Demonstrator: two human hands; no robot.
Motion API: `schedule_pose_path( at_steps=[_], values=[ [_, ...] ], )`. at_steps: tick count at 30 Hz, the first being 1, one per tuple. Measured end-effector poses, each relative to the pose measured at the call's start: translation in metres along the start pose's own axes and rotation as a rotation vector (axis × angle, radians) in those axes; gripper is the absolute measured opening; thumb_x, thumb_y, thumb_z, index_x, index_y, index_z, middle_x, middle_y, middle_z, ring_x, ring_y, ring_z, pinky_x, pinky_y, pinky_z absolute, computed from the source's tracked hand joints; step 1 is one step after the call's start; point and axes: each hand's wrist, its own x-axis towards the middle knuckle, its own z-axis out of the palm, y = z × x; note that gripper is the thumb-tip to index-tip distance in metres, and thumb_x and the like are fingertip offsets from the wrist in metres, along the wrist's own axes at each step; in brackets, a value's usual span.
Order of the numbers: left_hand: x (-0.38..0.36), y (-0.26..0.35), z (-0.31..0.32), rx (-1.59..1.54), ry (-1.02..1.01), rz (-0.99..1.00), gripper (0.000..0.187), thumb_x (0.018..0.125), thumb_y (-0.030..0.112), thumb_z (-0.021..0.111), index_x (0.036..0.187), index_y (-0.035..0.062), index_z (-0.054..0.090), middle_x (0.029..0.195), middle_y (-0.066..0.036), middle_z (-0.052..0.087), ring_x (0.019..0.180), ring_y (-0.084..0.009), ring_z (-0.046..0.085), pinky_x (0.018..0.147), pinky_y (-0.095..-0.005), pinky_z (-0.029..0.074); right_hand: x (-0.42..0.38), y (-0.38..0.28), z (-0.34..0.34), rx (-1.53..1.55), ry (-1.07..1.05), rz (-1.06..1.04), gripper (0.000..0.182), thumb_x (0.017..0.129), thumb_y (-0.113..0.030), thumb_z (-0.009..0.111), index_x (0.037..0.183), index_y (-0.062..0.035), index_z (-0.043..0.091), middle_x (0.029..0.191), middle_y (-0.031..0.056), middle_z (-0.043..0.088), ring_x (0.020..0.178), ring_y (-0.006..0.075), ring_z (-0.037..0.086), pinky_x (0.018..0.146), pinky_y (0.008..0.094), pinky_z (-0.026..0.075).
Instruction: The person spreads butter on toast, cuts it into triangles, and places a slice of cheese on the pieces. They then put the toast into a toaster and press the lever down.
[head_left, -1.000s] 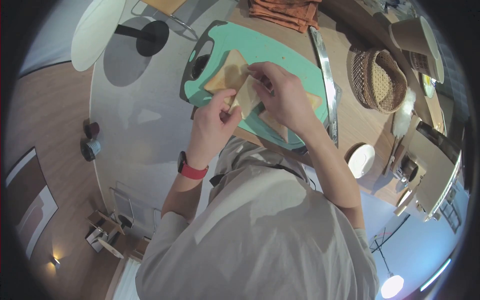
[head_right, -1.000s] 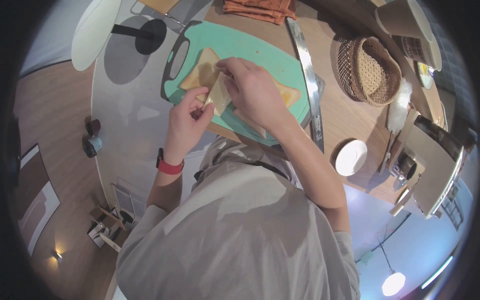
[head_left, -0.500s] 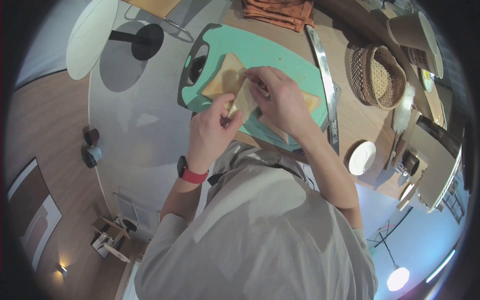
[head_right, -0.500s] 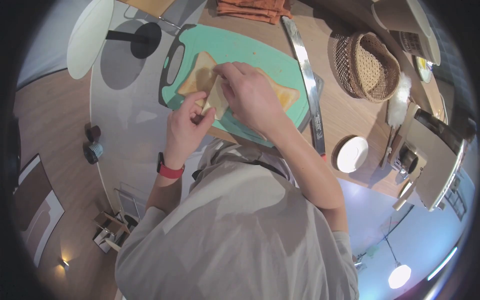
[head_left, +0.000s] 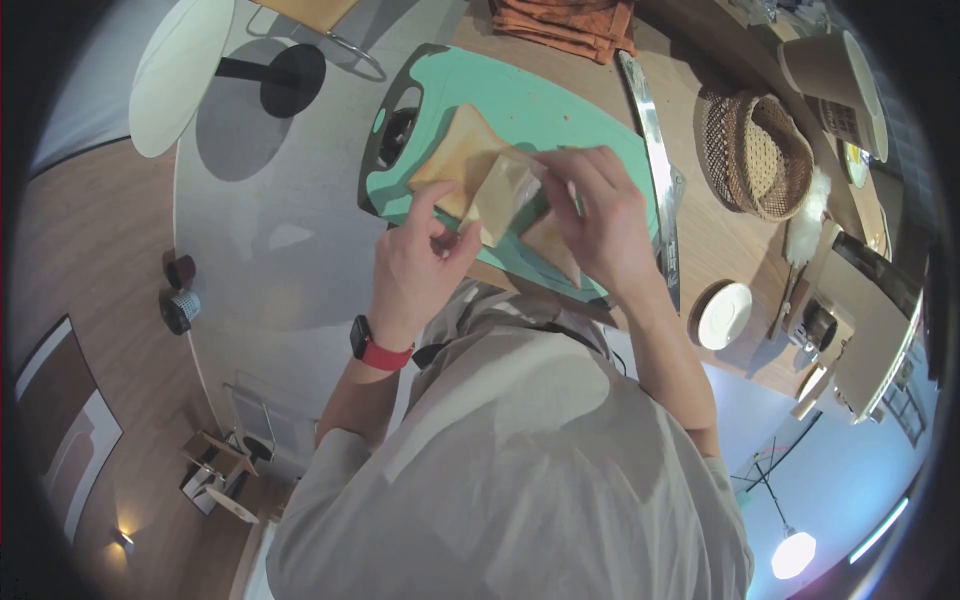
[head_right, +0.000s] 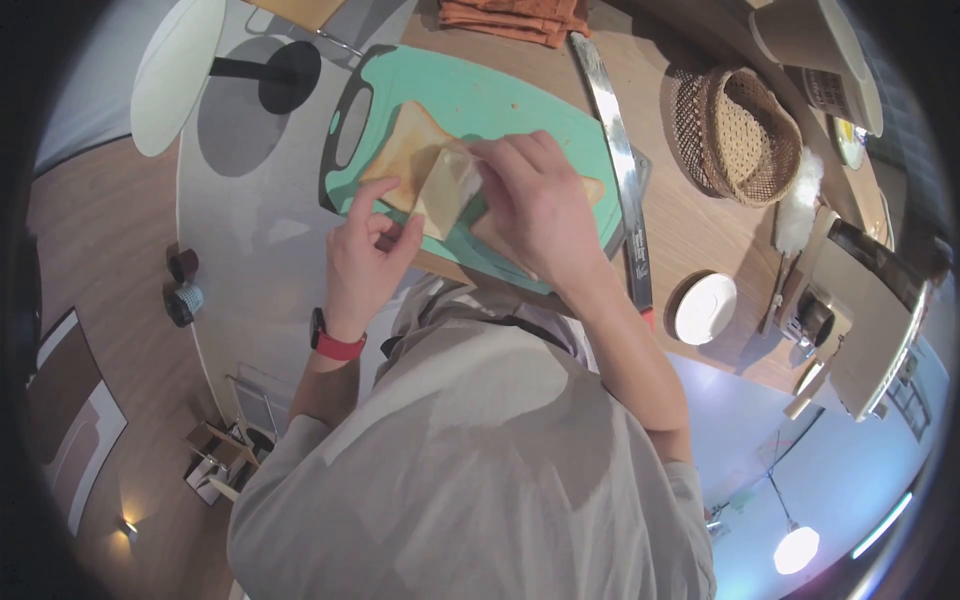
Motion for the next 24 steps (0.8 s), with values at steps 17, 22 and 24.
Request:
schedule_pose_path(
  at_steps=[17, 22, 24],
  values=[
    [0.015, 0.019, 0.003, -0.074, 0.033, 0.412, 0.013, 0.094, 0.018, 0.06, 0.087, 0.0097, 0.066, 0.053, 0.003, 0.046, 0.045, -0.0115, 0.041, 0.046, -0.0247, 0.037, -0.122, -0.012, 0.008, -0.247, 0.109, 0.385, 0.019, 0.084, -0.015, 0.074, 0.102, -0.0104, 0.066, 0.062, -0.0021, 0.041, 0.052, 0.0124, 0.04, 0.046, 0.0271, 0.037],
    [0.012, 0.027, 0.002, -0.021, -0.258, 0.296, 0.02, 0.09, 0.024, 0.067, 0.102, 0.0078, 0.066, 0.068, -0.002, 0.06, 0.051, -0.0171, 0.053, 0.053, -0.032, 0.046, -0.121, -0.029, -0.002, 0.22, 0.201, 0.696, 0.018, 0.081, -0.016, 0.076, 0.097, -0.0096, 0.069, 0.058, -0.0046, 0.038, 0.054, 0.0082, 0.033, 0.053, 0.0228, 0.029],
    [0.008, 0.034, 0.002, -0.087, -0.367, 0.176, 0.026, 0.09, 0.027, 0.067, 0.106, 0.0066, 0.065, 0.073, -0.004, 0.064, 0.054, -0.0172, 0.056, 0.057, -0.0319, 0.048, -0.122, -0.035, -0.006, 0.353, 0.244, 0.772, 0.018, 0.081, -0.018, 0.077, 0.095, -0.01, 0.07, 0.055, -0.0065, 0.034, 0.054, 0.0057, 0.029, 0.053, 0.0209, 0.025]
  ],
)
